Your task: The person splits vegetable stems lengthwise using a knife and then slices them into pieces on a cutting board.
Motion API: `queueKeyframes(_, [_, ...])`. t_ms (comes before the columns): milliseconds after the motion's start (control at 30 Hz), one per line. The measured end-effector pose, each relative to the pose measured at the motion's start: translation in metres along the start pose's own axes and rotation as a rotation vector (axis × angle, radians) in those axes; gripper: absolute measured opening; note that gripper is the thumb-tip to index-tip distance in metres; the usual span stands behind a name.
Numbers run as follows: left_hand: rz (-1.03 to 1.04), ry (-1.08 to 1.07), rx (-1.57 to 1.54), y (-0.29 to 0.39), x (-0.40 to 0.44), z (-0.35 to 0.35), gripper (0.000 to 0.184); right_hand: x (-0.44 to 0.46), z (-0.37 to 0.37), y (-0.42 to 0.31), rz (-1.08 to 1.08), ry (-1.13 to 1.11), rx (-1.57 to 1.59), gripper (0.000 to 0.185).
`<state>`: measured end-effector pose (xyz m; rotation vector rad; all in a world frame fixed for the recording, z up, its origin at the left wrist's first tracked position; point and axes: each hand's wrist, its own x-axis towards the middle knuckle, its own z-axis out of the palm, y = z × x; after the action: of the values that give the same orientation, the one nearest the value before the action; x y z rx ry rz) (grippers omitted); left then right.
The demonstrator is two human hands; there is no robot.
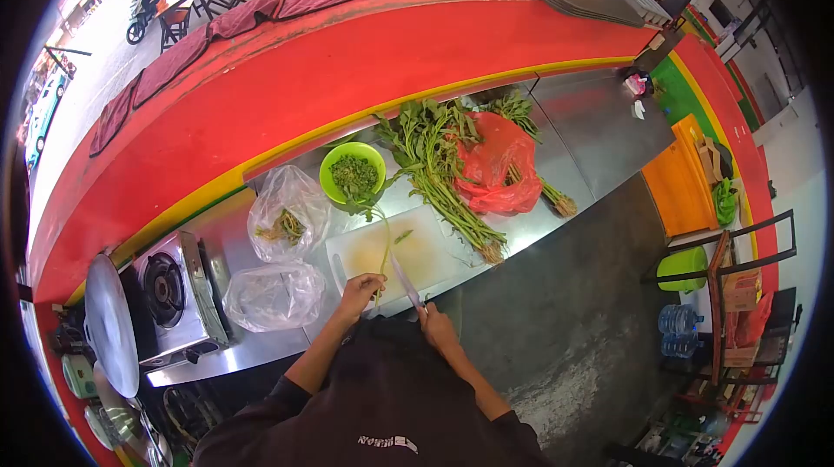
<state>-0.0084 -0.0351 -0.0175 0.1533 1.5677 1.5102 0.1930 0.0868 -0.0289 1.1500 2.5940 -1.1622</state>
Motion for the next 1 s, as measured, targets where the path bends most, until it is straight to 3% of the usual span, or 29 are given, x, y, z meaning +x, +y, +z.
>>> queueKeyframes(333, [-0.032,0.018,0.048,0.003,0.001,0.003,0.022,0.007,-0.023,-0.001,0.035,-0.125,0.121,0.042])
queueKeyframes(600, [0.174,-0.001,0.009,0.006,0.001,0.007,0.026,0.008,-0.020,0.001,0.050,-0.136,0.122,0.042])
queueKeyframes(733, [0.058,0.002,0.123,0.017,-0.004,0.006,0.024,0.009,-0.016,0.003,0.097,-0.141,0.135,0.043])
queueKeyframes(1000, [0.108,-0.007,0.160,0.008,0.002,0.006,0.027,0.006,-0.016,0.003,0.044,-0.112,0.089,0.042])
